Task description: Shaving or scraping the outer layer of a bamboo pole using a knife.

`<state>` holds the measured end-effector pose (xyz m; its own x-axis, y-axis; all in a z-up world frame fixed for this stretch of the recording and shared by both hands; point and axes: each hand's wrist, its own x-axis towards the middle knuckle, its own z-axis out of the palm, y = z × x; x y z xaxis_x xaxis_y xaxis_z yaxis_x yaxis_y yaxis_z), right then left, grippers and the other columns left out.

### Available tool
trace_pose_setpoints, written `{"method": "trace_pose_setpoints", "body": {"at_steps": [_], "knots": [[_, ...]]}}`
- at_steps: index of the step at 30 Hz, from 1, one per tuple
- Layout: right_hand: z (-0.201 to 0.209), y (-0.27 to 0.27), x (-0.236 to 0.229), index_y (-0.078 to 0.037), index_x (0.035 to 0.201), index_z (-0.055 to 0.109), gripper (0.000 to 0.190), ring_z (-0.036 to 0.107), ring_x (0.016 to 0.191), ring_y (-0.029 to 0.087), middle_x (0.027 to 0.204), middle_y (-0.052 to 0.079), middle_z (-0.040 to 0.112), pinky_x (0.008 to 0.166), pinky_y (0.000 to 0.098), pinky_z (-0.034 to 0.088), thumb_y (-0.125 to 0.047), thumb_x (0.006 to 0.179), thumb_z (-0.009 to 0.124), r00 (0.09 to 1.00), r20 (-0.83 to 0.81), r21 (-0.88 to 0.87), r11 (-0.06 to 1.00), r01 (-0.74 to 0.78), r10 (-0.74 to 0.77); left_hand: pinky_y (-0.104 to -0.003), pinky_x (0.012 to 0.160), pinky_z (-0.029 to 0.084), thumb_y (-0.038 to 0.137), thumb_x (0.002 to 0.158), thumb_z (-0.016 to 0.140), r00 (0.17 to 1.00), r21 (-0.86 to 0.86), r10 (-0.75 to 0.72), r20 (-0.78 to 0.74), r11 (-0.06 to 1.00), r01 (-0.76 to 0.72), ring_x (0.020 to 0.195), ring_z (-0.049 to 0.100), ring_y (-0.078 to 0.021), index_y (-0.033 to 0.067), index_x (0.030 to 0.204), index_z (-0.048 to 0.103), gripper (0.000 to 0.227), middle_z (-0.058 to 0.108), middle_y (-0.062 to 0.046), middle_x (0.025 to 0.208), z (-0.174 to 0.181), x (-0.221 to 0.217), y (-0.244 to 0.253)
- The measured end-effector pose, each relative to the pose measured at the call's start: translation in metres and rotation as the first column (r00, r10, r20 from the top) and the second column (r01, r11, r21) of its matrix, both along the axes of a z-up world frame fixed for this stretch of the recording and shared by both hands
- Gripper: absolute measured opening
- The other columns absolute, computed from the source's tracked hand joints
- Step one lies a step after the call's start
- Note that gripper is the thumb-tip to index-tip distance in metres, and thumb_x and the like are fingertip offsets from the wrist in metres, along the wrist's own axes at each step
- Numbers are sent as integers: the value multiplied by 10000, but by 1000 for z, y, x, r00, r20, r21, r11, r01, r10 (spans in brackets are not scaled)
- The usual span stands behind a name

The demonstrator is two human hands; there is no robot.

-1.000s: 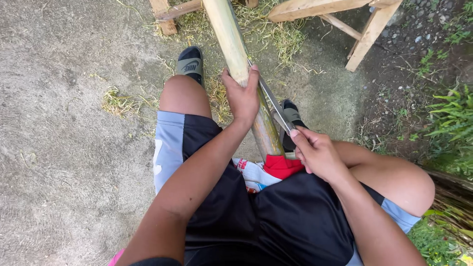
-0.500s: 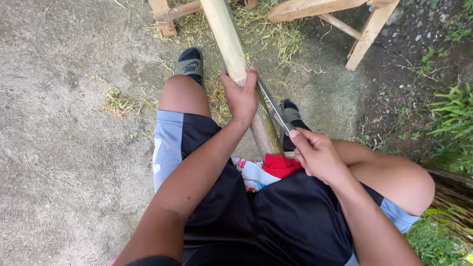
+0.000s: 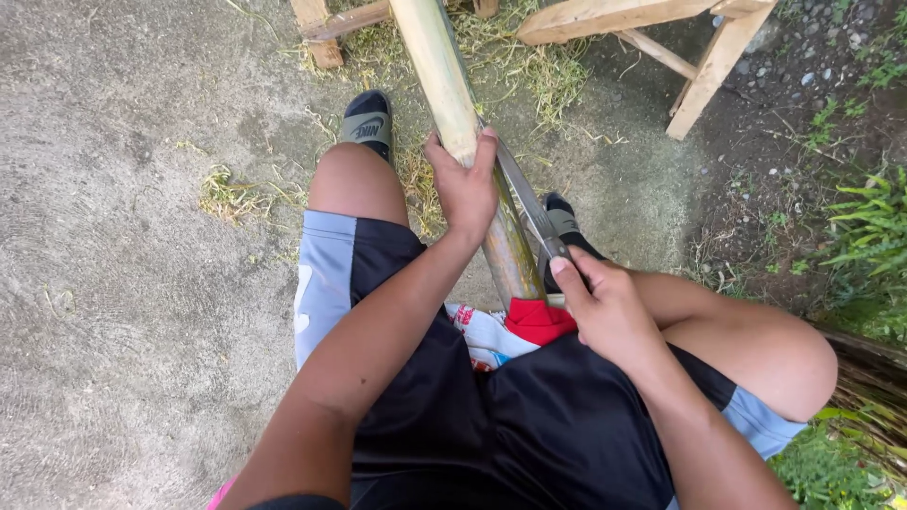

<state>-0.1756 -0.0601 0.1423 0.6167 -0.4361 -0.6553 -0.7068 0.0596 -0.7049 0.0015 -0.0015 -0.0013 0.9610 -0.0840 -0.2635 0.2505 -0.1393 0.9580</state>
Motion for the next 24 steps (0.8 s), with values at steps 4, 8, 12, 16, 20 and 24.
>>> {"method": "trace_pose_setpoints", "body": {"at_steps": [4,8,12,16,20,24], "knots": [[-2,-9,2,-112,1321,662,426,426,368,59,515,-49,474,353,269,362,-367,997,554,999,-30,-32,999,-40,39,-336,902,530,360,906,730,1000,-19,-14,13,1000,14,979,681,-215,-49,1393,395,718,695,-168,1095,3,0,-1],[-11,-14,5,-97,1335,659,439,429,369,60,510,-43,474,354,268,365,-365,1002,558,997,-9,-54,996,-75,75,-340,910,531,380,924,721,1000,-14,-14,12,1000,14,1002,683,-219,-46,1385,405,703,686,-165,1122,6,1,-2],[-13,-11,4,-89,1324,660,423,415,371,57,507,-46,450,353,272,346,-355,1010,559,999,1,-29,998,-47,47,-339,922,531,402,939,722,1000,20,-15,-3,1000,15,1018,681,-218,-42,1385,423,696,691,-164,1132,7,0,-1],[-3,-11,0,-81,1270,682,383,395,388,47,523,-55,441,361,264,328,-344,1024,555,999,14,-7,999,-42,42,-337,921,530,393,929,724,1000,8,-16,-4,1000,16,1014,683,-218,-46,1411,390,732,691,-165,1128,8,0,0],[3,-20,2,-101,1255,687,369,383,376,52,523,-54,440,350,263,318,-338,1004,557,998,-46,20,999,-48,48,-335,907,533,369,892,736,999,15,-22,-25,1000,22,990,690,-220,-52,1424,362,774,700,-163,1101,2,-1,1],[5,-30,7,-116,1263,686,365,378,375,51,521,-57,420,348,263,324,-338,1005,556,993,-71,-5,995,-97,96,-335,907,530,369,901,744,1000,17,-23,-21,1000,24,993,680,-219,-51,1426,360,774,690,-161,1109,6,1,-2]]}}
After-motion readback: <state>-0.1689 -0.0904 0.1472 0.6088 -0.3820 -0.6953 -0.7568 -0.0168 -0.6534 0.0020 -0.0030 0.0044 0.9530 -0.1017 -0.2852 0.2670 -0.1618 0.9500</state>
